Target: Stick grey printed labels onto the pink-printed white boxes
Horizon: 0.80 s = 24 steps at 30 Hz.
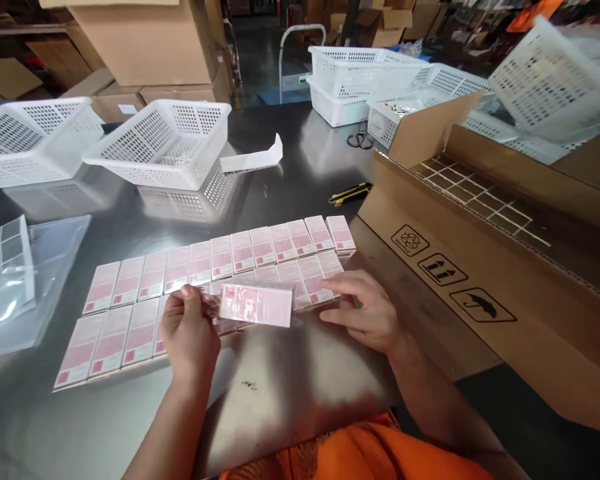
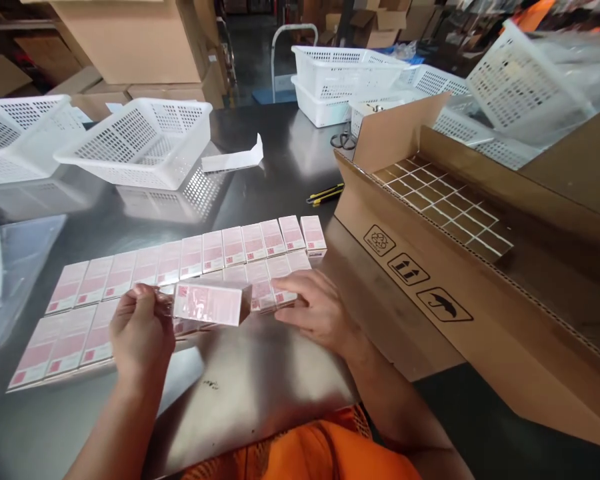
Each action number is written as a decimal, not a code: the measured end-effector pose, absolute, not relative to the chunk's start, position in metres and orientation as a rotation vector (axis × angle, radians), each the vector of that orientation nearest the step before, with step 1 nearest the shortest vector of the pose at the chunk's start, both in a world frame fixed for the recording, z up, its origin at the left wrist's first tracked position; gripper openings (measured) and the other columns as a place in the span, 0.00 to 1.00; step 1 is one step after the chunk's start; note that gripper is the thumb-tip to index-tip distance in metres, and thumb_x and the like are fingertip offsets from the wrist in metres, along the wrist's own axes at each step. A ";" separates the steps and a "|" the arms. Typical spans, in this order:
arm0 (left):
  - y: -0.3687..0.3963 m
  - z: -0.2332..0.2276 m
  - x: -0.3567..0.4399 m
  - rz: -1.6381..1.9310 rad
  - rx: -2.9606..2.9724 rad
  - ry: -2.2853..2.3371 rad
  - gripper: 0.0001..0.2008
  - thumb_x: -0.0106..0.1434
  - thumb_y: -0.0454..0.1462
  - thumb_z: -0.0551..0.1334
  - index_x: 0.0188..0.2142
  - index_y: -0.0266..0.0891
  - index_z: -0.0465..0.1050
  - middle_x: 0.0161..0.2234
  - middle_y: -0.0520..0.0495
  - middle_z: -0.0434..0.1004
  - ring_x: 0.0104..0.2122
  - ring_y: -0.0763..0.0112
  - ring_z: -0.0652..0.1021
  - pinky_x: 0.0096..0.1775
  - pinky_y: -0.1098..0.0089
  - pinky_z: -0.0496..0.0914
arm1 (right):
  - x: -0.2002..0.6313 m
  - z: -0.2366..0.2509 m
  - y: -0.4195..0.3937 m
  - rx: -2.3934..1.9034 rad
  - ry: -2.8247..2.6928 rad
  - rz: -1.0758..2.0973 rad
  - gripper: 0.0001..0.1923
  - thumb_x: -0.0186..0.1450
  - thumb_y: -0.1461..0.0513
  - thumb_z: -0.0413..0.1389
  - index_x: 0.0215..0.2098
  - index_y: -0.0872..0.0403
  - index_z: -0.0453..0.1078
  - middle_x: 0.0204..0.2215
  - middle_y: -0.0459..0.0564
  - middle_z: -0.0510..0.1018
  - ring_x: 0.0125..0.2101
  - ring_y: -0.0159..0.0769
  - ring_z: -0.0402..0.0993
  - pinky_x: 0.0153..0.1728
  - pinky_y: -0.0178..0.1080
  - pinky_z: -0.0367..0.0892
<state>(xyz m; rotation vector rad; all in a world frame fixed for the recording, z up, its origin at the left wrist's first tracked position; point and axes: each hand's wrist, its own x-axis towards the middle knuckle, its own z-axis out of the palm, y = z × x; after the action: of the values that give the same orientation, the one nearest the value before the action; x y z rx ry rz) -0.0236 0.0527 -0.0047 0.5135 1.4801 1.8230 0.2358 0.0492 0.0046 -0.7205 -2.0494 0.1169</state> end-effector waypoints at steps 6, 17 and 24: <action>0.053 -0.005 -0.019 1.731 0.544 1.478 0.18 0.59 0.45 0.68 0.26 0.40 0.61 0.20 0.59 0.65 0.20 0.80 0.68 0.24 0.78 0.64 | 0.220 -0.014 0.043 -1.042 -1.846 0.829 0.41 0.58 0.56 0.66 0.65 0.49 0.55 0.62 0.59 0.63 0.56 0.46 0.69 0.47 0.45 0.76; 0.041 0.004 -0.018 1.786 0.607 1.320 0.21 0.51 0.45 0.74 0.25 0.39 0.63 0.20 0.59 0.65 0.21 0.81 0.66 0.26 0.80 0.68 | 0.216 0.003 0.043 -1.009 -1.956 0.643 0.25 0.54 0.59 0.70 0.47 0.48 0.70 0.43 0.48 0.77 0.46 0.41 0.75 0.46 0.42 0.75; 0.027 -0.005 -0.013 1.775 0.924 1.522 0.14 0.57 0.41 0.69 0.26 0.41 0.64 0.23 0.57 0.67 0.23 0.77 0.67 0.24 0.78 0.66 | 0.227 0.021 0.022 -0.927 -1.894 0.684 0.27 0.54 0.63 0.66 0.50 0.43 0.65 0.46 0.47 0.80 0.53 0.45 0.75 0.54 0.47 0.71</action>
<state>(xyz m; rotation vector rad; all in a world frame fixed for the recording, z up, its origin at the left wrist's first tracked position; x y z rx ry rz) -0.0131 0.0270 -0.0047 0.9244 1.5225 1.7752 0.2272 0.0219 0.0207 -0.9266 -1.8942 0.6844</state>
